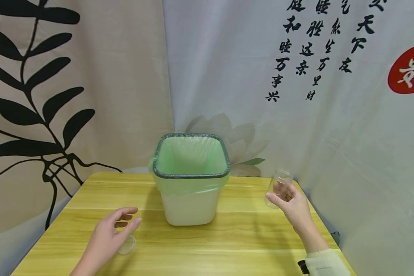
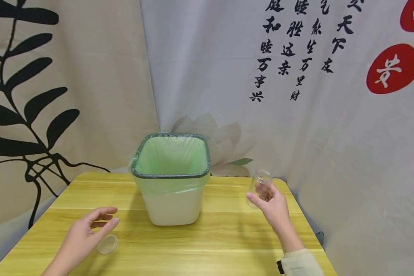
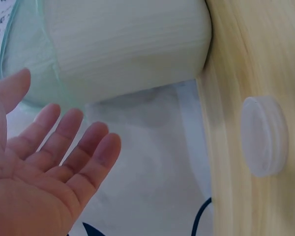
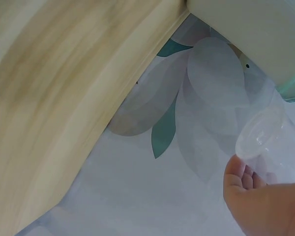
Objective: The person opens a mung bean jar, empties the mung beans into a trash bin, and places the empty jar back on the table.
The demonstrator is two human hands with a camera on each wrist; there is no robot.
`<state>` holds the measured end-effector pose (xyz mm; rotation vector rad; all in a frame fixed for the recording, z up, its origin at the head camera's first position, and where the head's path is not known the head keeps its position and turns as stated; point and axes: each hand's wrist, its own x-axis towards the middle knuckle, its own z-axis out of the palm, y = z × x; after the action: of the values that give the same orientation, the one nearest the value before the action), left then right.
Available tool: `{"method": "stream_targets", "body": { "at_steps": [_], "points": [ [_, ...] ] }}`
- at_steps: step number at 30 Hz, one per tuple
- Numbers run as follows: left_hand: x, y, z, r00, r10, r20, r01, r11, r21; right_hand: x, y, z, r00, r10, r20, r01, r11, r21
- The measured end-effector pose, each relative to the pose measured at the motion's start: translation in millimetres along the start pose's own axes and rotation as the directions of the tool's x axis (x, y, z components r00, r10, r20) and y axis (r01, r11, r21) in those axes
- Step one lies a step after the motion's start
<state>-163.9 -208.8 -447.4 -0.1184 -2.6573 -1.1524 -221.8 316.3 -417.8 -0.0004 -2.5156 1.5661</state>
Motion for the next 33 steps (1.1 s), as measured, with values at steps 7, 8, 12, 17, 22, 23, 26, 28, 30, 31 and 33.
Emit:
{"method": "stream_targets", "body": {
  "at_steps": [7,8,12,17,22,23,26,28,30,31,33],
  "points": [
    [-9.7,-4.4,4.2,0.999,-0.019,0.048,0.018,1.0,0.023,-11,5,2.6,1.0,0.007,-0.021,-0.007,1.0,-0.028],
    [-11.0,-5.5,4.6,0.998,-0.032,0.057,0.031,0.999,0.018,-14,5,2.9,1.0,0.011,-0.024,-0.012,0.999,-0.038],
    [-15.4,-9.7,5.6,0.994,-0.07,0.085,0.07,0.998,0.004,-24,9,3.2,0.999,0.022,-0.036,-0.024,0.997,-0.068],
    [-20.8,-13.2,5.6,0.988,-0.104,0.116,0.104,0.995,0.005,-40,13,3.9,0.998,0.051,-0.048,-0.055,0.994,-0.089],
    [-27.1,-18.1,5.4,0.979,-0.145,0.144,0.147,0.989,-0.001,-52,18,7.3,0.994,0.091,-0.064,-0.097,0.991,-0.097],
    [-27.9,-19.3,5.7,0.978,-0.147,0.148,0.149,0.989,-0.002,-54,19,8.1,0.993,0.098,-0.066,-0.104,0.99,-0.092],
    [-31.4,-20.8,6.8,0.974,-0.165,0.155,0.168,0.986,-0.008,-60,24,11.5,0.99,0.12,-0.071,-0.125,0.989,-0.083],
    [-32.9,-21.2,7.1,0.971,-0.18,0.16,0.184,0.983,-0.01,-64,27,14.3,0.989,0.127,-0.07,-0.132,0.989,-0.07],
    [-33.9,-21.6,7.2,0.968,-0.191,0.163,0.195,0.981,-0.012,-66,30,17.5,0.99,0.128,-0.067,-0.131,0.991,-0.04],
    [-34.2,-21.8,7.2,0.966,-0.2,0.164,0.205,0.979,-0.015,-67,32,19.2,0.99,0.127,-0.064,-0.129,0.991,-0.03],
    [-34.7,-22.4,7.1,0.961,-0.219,0.171,0.225,0.974,-0.015,-69,36,22.7,0.99,0.127,-0.062,-0.128,0.992,-0.008]
  ]
}}
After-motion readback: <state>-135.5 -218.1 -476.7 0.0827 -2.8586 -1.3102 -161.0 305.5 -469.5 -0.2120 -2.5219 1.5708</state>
